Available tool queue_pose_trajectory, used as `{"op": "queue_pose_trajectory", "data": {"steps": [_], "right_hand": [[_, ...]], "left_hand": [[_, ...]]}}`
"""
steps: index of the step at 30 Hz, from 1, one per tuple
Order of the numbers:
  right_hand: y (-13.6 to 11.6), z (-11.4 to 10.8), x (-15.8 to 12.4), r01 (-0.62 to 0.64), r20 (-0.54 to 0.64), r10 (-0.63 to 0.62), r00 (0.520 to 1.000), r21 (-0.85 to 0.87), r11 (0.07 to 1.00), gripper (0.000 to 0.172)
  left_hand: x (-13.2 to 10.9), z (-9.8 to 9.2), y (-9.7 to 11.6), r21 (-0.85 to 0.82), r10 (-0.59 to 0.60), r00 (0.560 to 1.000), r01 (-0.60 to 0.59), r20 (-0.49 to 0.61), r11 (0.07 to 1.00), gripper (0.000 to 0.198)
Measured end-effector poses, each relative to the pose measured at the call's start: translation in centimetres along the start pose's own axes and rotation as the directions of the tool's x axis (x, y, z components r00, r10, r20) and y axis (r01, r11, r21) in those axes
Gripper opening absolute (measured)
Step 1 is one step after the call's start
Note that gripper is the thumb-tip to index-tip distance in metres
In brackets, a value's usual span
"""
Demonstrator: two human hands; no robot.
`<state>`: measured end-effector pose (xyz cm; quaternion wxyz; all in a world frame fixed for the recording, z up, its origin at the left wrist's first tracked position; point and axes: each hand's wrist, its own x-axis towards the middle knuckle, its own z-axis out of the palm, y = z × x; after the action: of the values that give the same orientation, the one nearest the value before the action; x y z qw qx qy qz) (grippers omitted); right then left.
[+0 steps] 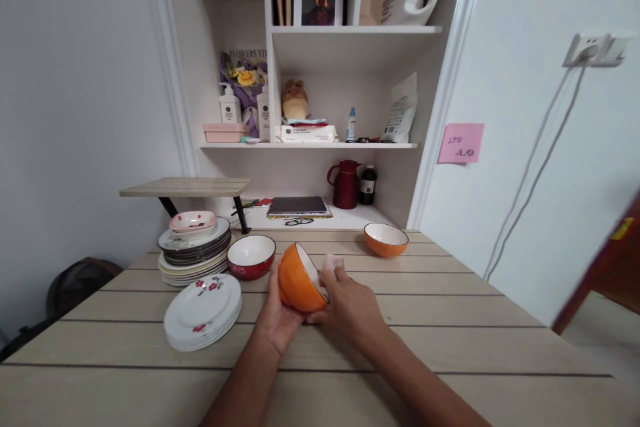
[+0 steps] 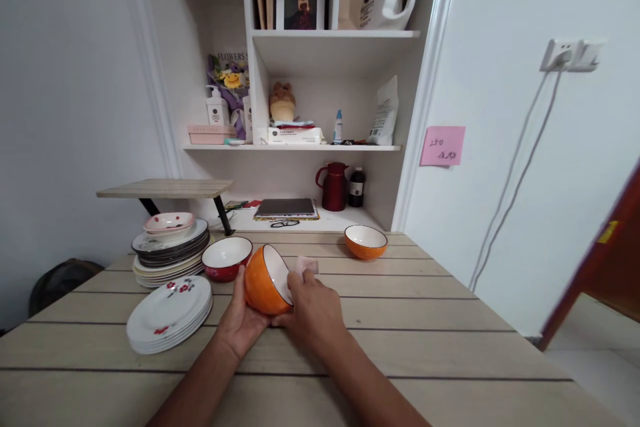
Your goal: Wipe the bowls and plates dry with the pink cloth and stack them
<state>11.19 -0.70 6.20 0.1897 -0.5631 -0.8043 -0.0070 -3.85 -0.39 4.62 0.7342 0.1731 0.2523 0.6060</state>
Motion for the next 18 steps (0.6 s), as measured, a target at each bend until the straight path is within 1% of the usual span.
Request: {"op": "queue_pose_trajectory", "data": {"steps": [2,4,5,7,8,9,10,11,12,13,14,15,16,17,18], "right_hand": [[0.4,-0.3,0.1,-0.049,-0.02,0.049,0.999,0.0,0.999,0.051],[1.2,-0.6,0.3,-0.098,-0.046,0.099,0.994,0.011,0.995,0.05],[1.8,-0.7,0.5,-0.117,-0.06,0.118,0.991,0.024,0.993,0.055],[3.2,-0.8,0.8,-0.106,-0.089,0.112,0.99,0.072,0.992,0.076],[3.9,-0.7,0.9,-0.09,-0.073,0.1,0.992,0.134,0.987,0.085],[4.6,-0.5,1.1,-0.072,-0.037,0.082,0.996,0.221,0.973,0.088],[5.2,-0.4,1.2,-0.058,-0.008,0.064,0.998,0.316,0.947,0.085],[5.6,-0.3,1.4,-0.056,0.003,0.06,0.998,0.41,0.911,0.077],[5.9,-0.2,1.5,-0.055,-0.013,0.07,0.997,0.491,0.87,0.066],[6.0,-0.2,1.6,-0.046,-0.064,0.097,0.993,0.55,0.834,0.055],[5.9,-0.3,1.7,-0.023,-0.149,0.136,0.979,0.585,0.811,0.045],[5.7,-0.5,1.6,0.015,-0.254,0.171,0.952,0.596,0.803,0.037],[5.3,-0.8,1.5,0.066,-0.357,0.187,0.915,0.59,0.805,0.033],[4.9,-1.1,1.4,0.127,-0.434,0.173,0.884,0.578,0.806,0.03],[4.2,-1.4,1.2,0.188,-0.48,0.137,0.867,0.569,0.801,0.029]], "left_hand": [[0.1,-0.2,0.3,-0.017,0.038,0.999,-0.038,-0.037,0.999,0.057],[0.2,-0.5,0.7,-0.051,0.075,0.993,-0.08,-0.096,0.995,0.055],[0.3,-0.6,0.8,-0.074,0.088,0.988,-0.098,-0.127,0.992,0.054],[0.3,-0.7,1.1,-0.119,0.105,0.981,-0.125,-0.163,0.985,0.053],[0.3,-0.8,1.1,-0.134,0.107,0.98,-0.13,-0.166,0.982,0.054],[0.3,-0.7,1.1,-0.145,0.108,0.981,-0.132,-0.162,0.981,0.053],[0.3,-0.7,1.1,-0.151,0.109,0.982,-0.132,-0.151,0.98,0.053],[0.2,-0.7,1.0,-0.154,0.107,0.984,-0.128,-0.14,0.98,0.052],[0.1,-0.6,0.9,-0.153,0.103,0.986,-0.122,-0.13,0.981,0.051],[0.0,-0.6,0.8,-0.15,0.098,0.988,-0.116,-0.12,0.982,0.05],[0.0,-0.6,0.7,-0.146,0.092,0.99,-0.108,-0.111,0.983,0.05],[-0.1,-0.6,0.6,-0.144,0.085,0.991,-0.1,-0.104,0.985,0.05],[-0.1,-0.6,0.5,-0.142,0.081,0.992,-0.094,-0.096,0.985,0.05],[-0.2,-0.6,0.5,-0.14,0.079,0.993,-0.091,-0.089,0.986,0.05],[-0.1,-0.6,0.4,-0.14,0.076,0.994,-0.087,-0.079,0.986,0.051]]}}
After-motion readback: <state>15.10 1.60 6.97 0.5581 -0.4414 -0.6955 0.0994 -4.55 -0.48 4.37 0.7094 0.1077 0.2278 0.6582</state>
